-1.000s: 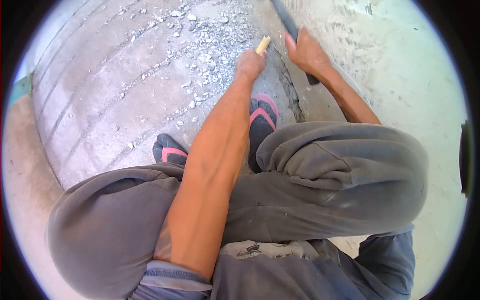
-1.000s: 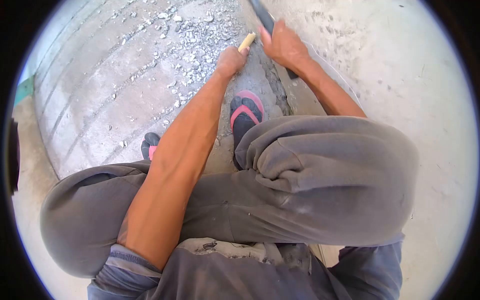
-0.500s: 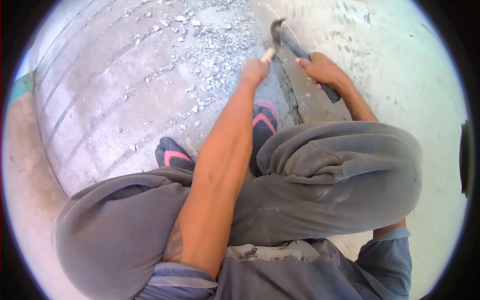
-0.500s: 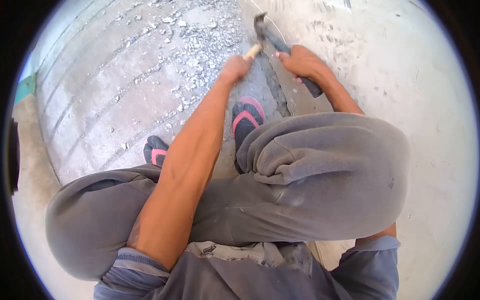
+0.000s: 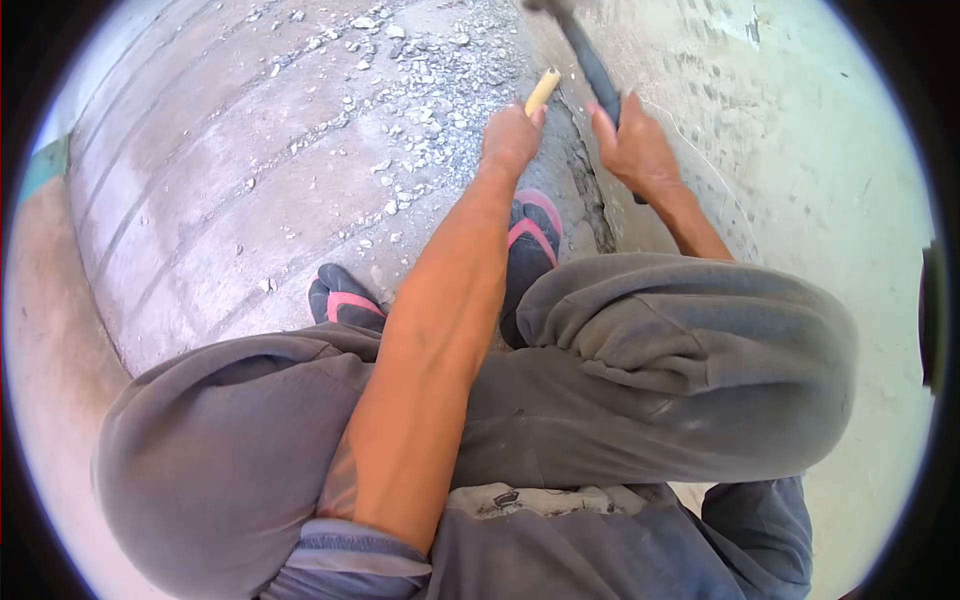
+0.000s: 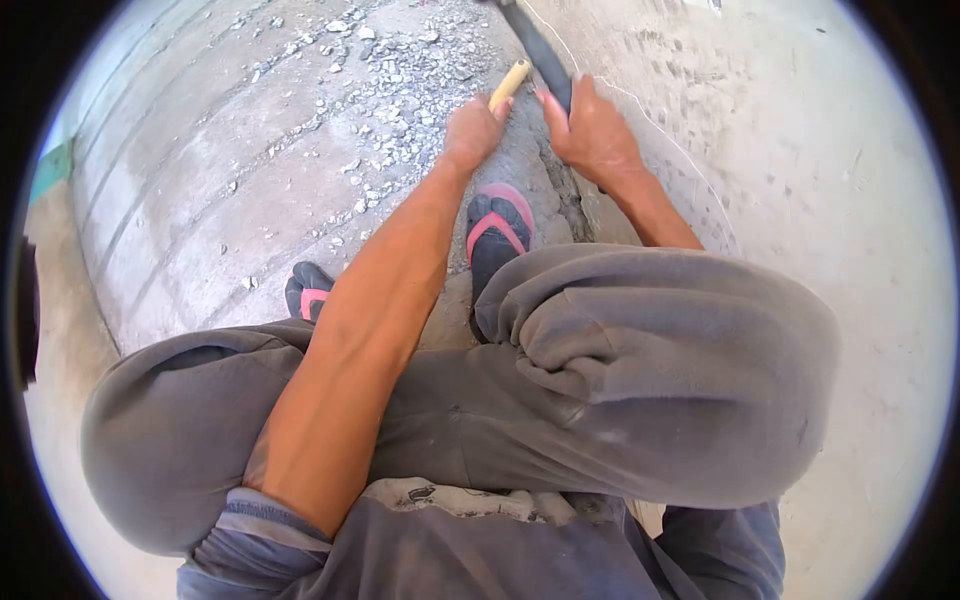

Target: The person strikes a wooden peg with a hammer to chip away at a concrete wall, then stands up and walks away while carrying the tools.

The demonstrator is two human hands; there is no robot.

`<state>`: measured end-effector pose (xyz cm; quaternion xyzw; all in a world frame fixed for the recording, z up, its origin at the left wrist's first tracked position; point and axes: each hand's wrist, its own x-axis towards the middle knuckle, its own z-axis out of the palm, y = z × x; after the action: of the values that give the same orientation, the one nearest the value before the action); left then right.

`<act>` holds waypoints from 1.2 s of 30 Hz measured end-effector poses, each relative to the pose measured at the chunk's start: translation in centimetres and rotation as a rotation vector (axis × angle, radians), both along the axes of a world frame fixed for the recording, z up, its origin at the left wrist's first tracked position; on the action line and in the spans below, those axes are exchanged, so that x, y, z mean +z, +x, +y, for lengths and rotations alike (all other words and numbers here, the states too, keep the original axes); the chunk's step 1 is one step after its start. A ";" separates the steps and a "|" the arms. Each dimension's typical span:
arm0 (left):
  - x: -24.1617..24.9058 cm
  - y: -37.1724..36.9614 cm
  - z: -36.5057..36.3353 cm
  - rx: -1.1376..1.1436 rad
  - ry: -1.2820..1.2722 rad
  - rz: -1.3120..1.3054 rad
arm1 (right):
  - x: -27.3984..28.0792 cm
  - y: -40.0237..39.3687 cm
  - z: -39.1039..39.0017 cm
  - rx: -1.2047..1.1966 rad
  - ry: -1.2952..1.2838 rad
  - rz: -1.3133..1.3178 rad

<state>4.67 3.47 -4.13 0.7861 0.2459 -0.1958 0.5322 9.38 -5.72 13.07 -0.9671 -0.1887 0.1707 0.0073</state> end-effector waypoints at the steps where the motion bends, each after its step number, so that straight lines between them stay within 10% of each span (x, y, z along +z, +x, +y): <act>1: 0.1 -0.4 -0.5 0.011 -0.010 0.016 | -1.4 0.3 -1.5 0.021 -0.077 0.055; 24: -1.5 2.7 -0.5 -0.083 -0.119 0.199 | 3.9 1.3 -0.8 -0.244 -0.061 0.162; 36: 2.4 -1.7 -4.9 0.300 -0.037 -0.002 | 2.6 0.2 -2.7 -0.304 -0.050 0.228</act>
<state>3.01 -1.46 -1.75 0.7308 0.3564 -0.1177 0.5702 9.57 -8.43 15.67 -0.9587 -0.0342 0.2808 0.0304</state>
